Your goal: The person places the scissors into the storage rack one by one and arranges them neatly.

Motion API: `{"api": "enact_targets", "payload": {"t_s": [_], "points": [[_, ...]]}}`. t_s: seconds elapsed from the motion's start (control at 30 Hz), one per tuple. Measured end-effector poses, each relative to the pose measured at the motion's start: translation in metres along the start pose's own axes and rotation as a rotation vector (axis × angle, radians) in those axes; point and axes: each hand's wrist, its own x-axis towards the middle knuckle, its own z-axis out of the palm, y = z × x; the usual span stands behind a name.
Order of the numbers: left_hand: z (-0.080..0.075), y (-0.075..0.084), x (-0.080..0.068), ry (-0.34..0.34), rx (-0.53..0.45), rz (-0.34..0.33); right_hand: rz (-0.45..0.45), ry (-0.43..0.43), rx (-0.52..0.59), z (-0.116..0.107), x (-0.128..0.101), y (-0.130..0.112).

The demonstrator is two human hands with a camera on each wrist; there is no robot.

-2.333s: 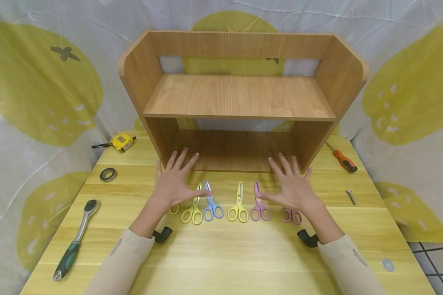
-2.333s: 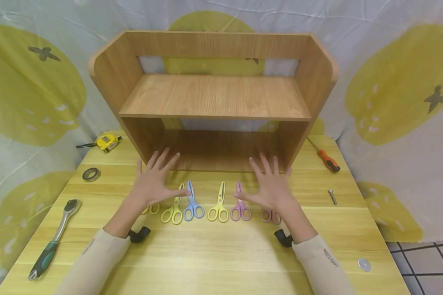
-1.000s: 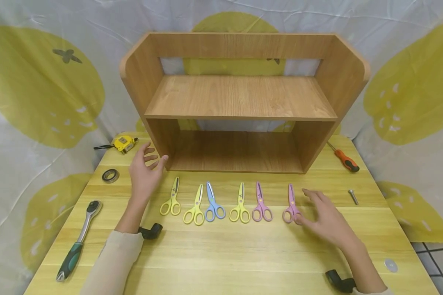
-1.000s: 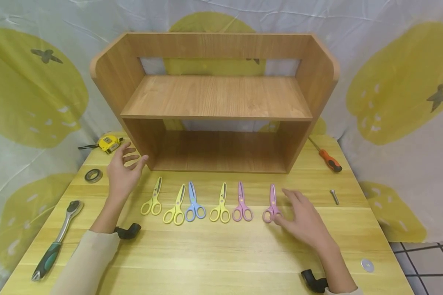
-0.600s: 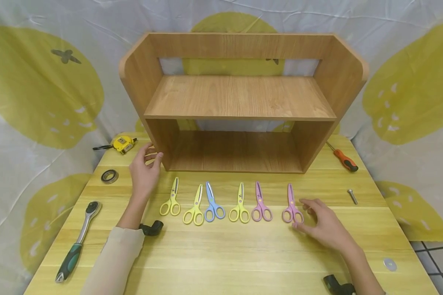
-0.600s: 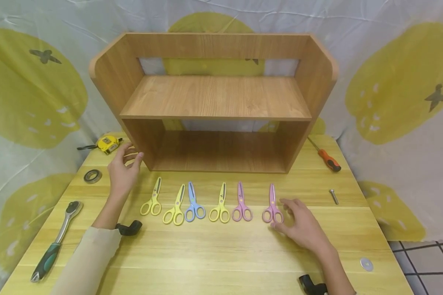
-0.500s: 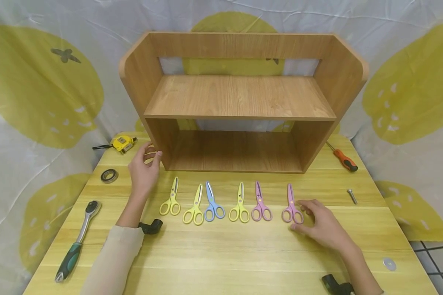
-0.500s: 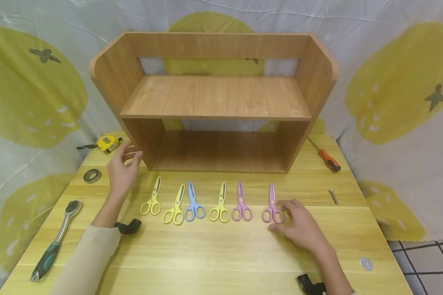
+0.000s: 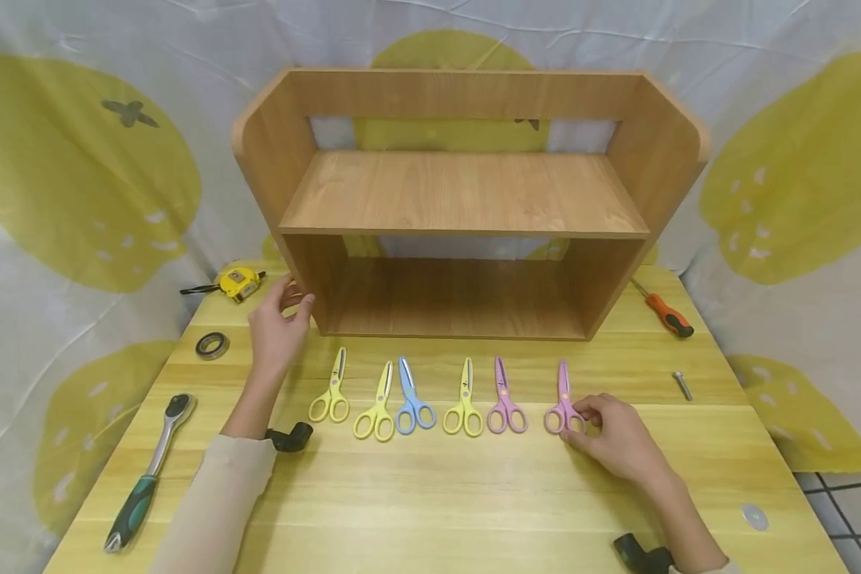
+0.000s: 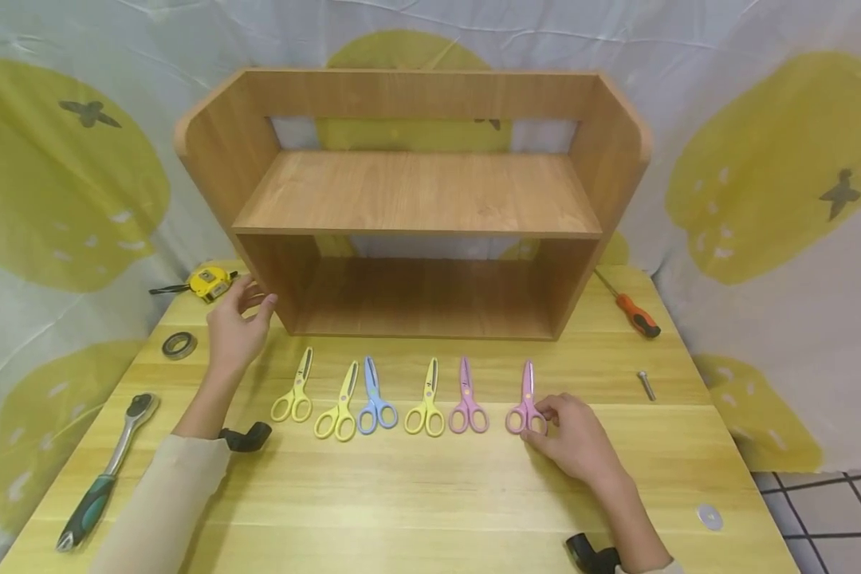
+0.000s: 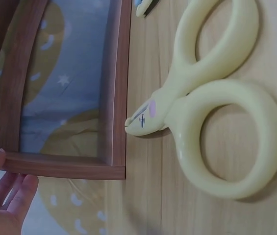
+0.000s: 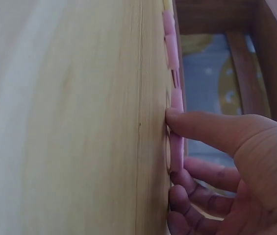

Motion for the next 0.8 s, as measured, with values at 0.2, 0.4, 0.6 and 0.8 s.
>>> {"api": "enact_targets", "payload": {"t_s": [0.2, 0.4, 0.6, 0.8], "points": [[-0.0006, 0.0028, -0.0018, -0.016, 0.004, -0.008, 0.047, -0.011, 0.022, -0.0018, -0.0009, -0.0025], [-0.0023, 0.0050, -0.0008, -0.003, 0.021, -0.015, 0.075, -0.023, 0.110, -0.0064, -0.0029, -0.0065], [-0.0029, 0.0051, -0.0003, 0.000, 0.007, -0.018, 0.054, 0.025, 0.154, -0.0067, -0.0042, -0.0093], [-0.0031, 0.0068, -0.0005, 0.003, -0.017, -0.033, 0.003, 0.103, 0.169, -0.0051, -0.0023, -0.0074]]}}
